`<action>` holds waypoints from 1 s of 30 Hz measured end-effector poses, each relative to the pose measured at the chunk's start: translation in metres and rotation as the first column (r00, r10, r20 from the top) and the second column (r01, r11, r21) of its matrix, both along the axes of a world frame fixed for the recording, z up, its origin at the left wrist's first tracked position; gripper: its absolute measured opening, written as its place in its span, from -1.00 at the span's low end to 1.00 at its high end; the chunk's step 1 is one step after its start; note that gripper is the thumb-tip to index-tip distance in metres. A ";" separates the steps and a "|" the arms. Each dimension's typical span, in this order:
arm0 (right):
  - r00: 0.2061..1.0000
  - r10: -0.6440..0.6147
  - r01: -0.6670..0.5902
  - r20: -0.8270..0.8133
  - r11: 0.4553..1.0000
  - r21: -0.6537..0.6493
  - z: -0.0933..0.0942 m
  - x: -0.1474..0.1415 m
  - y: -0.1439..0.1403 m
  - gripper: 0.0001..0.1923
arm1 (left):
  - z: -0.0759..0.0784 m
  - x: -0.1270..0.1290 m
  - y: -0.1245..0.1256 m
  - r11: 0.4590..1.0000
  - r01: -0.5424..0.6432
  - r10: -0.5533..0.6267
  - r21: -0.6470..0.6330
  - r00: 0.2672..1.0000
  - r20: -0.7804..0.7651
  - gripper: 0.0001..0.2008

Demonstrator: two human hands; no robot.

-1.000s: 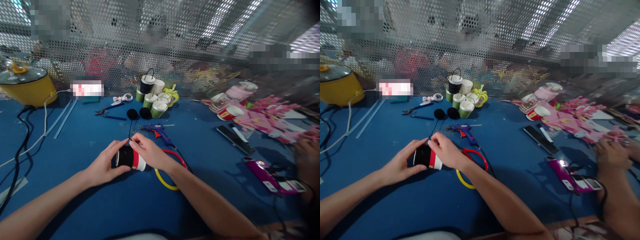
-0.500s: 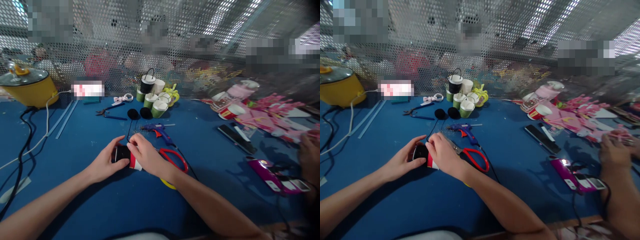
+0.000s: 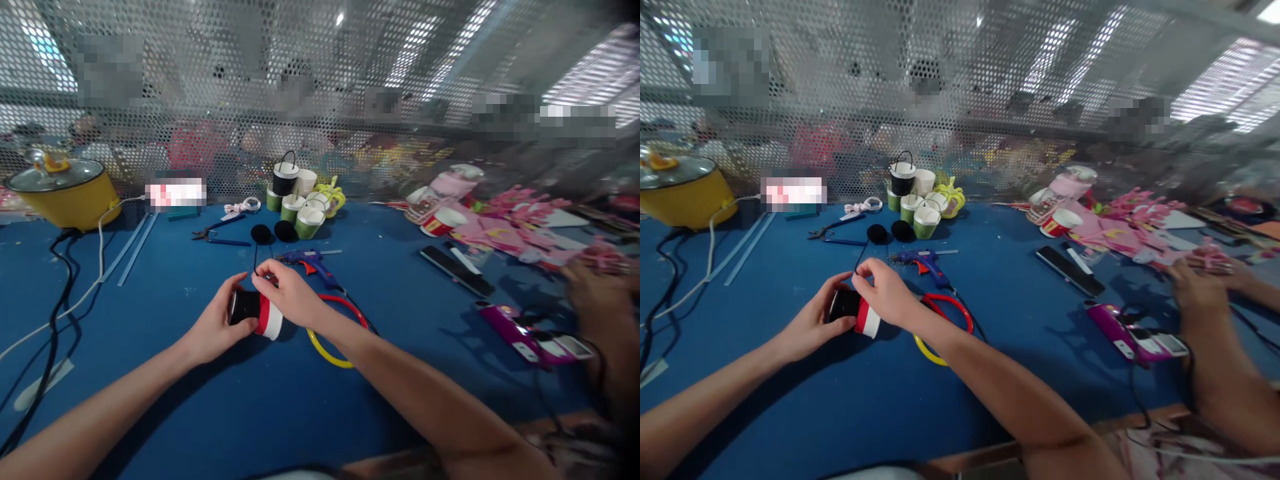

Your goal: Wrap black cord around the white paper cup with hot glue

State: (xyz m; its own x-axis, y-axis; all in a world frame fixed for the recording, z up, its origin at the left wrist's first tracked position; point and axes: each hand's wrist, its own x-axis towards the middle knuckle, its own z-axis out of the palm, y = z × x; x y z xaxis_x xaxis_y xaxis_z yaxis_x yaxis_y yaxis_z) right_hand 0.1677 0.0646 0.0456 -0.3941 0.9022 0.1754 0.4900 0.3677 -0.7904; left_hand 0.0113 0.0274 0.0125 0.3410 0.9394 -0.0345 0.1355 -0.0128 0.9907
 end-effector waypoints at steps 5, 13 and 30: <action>0.989 -0.029 -0.003 -0.145 0.976 -0.219 0.016 -0.016 0.033 -0.94 | -0.002 0.001 -0.003 0.995 0.094 -0.094 -0.028 0.996 0.003 -0.41; 0.997 0.036 -0.057 -0.069 0.944 -0.325 0.023 -0.049 0.088 -0.91 | -0.003 -0.006 -0.007 0.944 0.324 -0.330 0.067 0.937 0.111 -0.24; 0.918 -0.191 0.137 0.349 0.975 0.174 0.035 0.003 0.117 -0.76 | -0.005 -0.004 -0.004 0.976 0.098 -0.142 0.194 0.963 0.230 -0.02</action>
